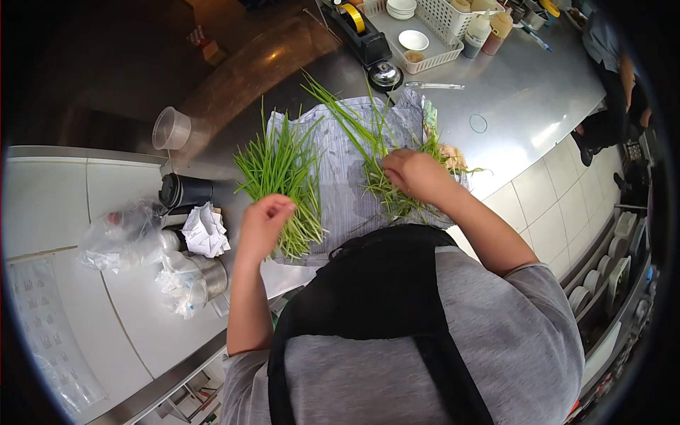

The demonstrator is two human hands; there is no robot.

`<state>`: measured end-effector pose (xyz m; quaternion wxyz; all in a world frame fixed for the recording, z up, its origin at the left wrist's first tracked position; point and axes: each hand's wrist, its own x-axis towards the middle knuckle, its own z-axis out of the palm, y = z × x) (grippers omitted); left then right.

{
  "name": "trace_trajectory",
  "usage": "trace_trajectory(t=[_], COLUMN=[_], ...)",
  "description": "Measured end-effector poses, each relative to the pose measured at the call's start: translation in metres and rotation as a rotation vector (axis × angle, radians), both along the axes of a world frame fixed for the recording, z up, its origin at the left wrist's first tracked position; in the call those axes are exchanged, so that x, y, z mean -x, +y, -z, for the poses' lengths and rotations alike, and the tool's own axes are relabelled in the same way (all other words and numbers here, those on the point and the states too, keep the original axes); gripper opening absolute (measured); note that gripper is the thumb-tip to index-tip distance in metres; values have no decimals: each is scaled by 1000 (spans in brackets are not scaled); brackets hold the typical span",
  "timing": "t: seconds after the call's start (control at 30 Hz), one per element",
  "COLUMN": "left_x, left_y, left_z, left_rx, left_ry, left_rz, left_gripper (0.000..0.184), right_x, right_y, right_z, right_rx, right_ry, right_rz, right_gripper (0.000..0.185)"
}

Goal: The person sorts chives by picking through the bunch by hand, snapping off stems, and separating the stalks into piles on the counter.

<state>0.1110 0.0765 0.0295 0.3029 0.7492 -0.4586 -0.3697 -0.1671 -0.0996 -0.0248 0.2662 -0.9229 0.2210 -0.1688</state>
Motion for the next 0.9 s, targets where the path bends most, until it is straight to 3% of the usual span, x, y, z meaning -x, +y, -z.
trace_trajectory(t=[0.13, 0.27, 0.33, 0.47, 0.57, 0.67, 0.7, 0.73, 0.77, 0.83, 0.9], left_x=[-21, -30, -27, -12, 3, 28, 35, 42, 49, 61, 74], left_y=[7, 10, 9, 2, -4, -15, -20, -24, -29, -44, -58], left_z=[8, 28, 29, 11, 3, 3, 5, 7, 10, 24, 36], left_rx=[34, 91, 118, 110, 204, 395, 396, 302, 208, 235, 264], left_ry=[-323, -535, -622, -648, -870, -634, -633, -430, -226, -109, 10], left_rz=[-239, -202, -158, -201, -171, -114, -117, -88, -57, -34, -3], left_gripper=[14, 18, 21, 24, 25, 21, 21, 20, 19, 19, 20], right_x=[8, 0, -15, -46, -60, -64, -63, -62, -61, -57, -54], right_y=[-9, -14, -12, -8, -8, -9, -11, -13, -14, -16, -16], right_z=[5, 22, 18, 31, 47, 46, 39, 32, 26, 14, 6], right_rx=[-4, 45, 82, -29, -3, 20, -138, -296, -294, -720, -818], right_ry=[300, 265, 118, 213, 266, 106, -22, -149, -148, -293, -370], right_rz=[168, 211, 207, 198, 280, 279, 270, 258, 257, 260, 253], right_gripper=[9, 12, 13, 14, 15, 16, 16, 16, 16, 13, 12])
